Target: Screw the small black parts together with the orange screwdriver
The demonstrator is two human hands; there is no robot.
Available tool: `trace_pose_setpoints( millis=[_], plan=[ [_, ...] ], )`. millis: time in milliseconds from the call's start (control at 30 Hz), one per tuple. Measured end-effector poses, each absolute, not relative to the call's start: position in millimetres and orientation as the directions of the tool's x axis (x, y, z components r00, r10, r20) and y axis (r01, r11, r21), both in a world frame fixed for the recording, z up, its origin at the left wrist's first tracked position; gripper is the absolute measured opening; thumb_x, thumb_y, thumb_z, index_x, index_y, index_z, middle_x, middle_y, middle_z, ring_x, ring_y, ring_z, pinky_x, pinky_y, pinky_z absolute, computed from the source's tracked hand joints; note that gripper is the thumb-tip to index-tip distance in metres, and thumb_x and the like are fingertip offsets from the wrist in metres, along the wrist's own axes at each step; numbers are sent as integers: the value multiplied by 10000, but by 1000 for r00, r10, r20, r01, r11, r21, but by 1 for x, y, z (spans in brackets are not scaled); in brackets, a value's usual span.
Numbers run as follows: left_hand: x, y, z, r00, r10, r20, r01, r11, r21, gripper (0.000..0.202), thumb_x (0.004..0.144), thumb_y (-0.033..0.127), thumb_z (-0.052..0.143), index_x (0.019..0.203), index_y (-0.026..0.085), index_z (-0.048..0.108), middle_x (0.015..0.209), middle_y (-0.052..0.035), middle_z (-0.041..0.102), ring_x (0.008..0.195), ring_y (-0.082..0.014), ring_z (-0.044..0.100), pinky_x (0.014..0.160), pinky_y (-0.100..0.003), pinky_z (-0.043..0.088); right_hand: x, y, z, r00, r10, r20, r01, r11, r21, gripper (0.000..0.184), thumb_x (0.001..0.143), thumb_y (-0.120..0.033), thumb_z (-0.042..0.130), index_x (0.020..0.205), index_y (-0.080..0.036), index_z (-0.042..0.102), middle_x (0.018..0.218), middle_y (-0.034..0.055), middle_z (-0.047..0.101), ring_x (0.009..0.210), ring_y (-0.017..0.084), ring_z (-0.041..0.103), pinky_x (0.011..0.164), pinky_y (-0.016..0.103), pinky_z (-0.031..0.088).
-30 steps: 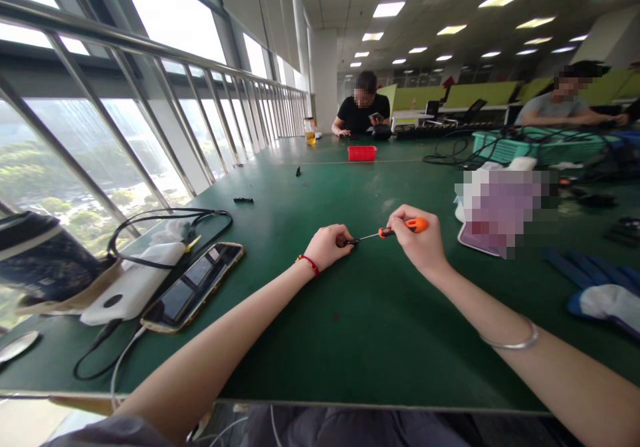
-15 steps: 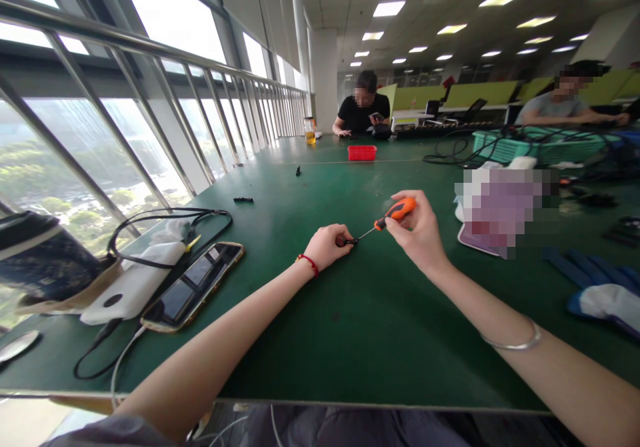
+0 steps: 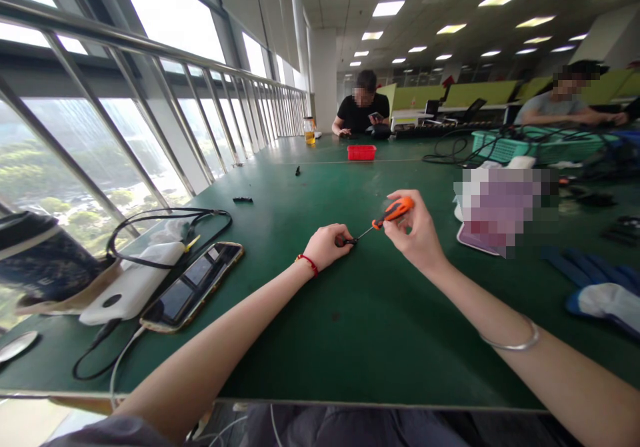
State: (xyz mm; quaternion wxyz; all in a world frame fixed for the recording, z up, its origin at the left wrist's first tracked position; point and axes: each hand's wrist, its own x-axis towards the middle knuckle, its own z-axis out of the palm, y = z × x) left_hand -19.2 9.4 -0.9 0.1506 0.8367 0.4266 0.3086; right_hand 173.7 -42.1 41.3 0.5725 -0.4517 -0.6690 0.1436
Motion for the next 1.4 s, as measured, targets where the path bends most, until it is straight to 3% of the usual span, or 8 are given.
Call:
trace_pose_setpoints(
  millis=[200,367,467,567,733,833,933,1400],
  plan=[
    [-19,10,-1,438,811,387,632,-584,510,69,702,193,635,763,166,651,702,9,621,628,-111,550,605,-217,440,173,-46,46,21,790,613,478,530,-700,211,777,-409,568,771,-198,561,549,-45,501,495,107,475,560,242,378],
    [-18,9,0,427,821,380,647,-571,506,77,704,197,629,772,167,650,700,7,631,627,-117,557,604,-223,440,174,-43,44,-108,799,592,474,565,-675,221,728,-254,572,942,-199,572,578,-57,478,524,113,468,572,245,381],
    [-18,8,0,416,828,376,656,-559,507,77,706,193,623,772,166,651,692,6,632,623,-119,558,602,-226,436,176,-41,43,-188,835,518,508,534,-676,144,762,-279,527,833,-194,619,589,-29,543,550,126,502,579,255,381],
    [-18,9,0,403,830,386,657,-556,510,90,714,189,613,790,170,656,697,7,639,629,-121,563,608,-230,440,178,-41,45,-205,805,557,471,580,-664,207,803,-298,485,728,-183,640,678,8,630,609,134,554,600,257,392],
    [-17,8,1,356,813,461,612,-576,542,89,733,185,602,811,171,642,779,-2,675,682,-125,586,670,-241,472,182,-32,37,-136,783,607,520,578,-629,215,841,-359,502,823,-192,636,743,16,652,637,138,580,605,253,418],
    [-15,4,3,333,791,513,571,-602,558,80,748,196,599,816,172,633,768,-2,671,691,-122,597,691,-238,487,183,-21,20,-270,789,552,677,563,-474,209,794,-370,593,935,-222,633,923,30,656,766,168,607,647,265,432],
    [-12,1,3,345,771,535,541,-630,557,86,747,189,597,825,170,630,763,-3,667,698,-122,609,700,-238,497,182,-13,6,-342,794,503,738,558,-380,213,785,-367,612,959,-246,632,900,25,637,726,161,603,587,249,418],
    [-15,6,2,436,807,399,464,-581,668,125,735,254,666,801,152,693,803,-28,713,735,-143,657,762,-263,534,187,-11,6,-489,727,482,673,666,-322,141,836,-281,564,946,-237,641,872,26,620,708,142,577,607,239,400]
  ],
)
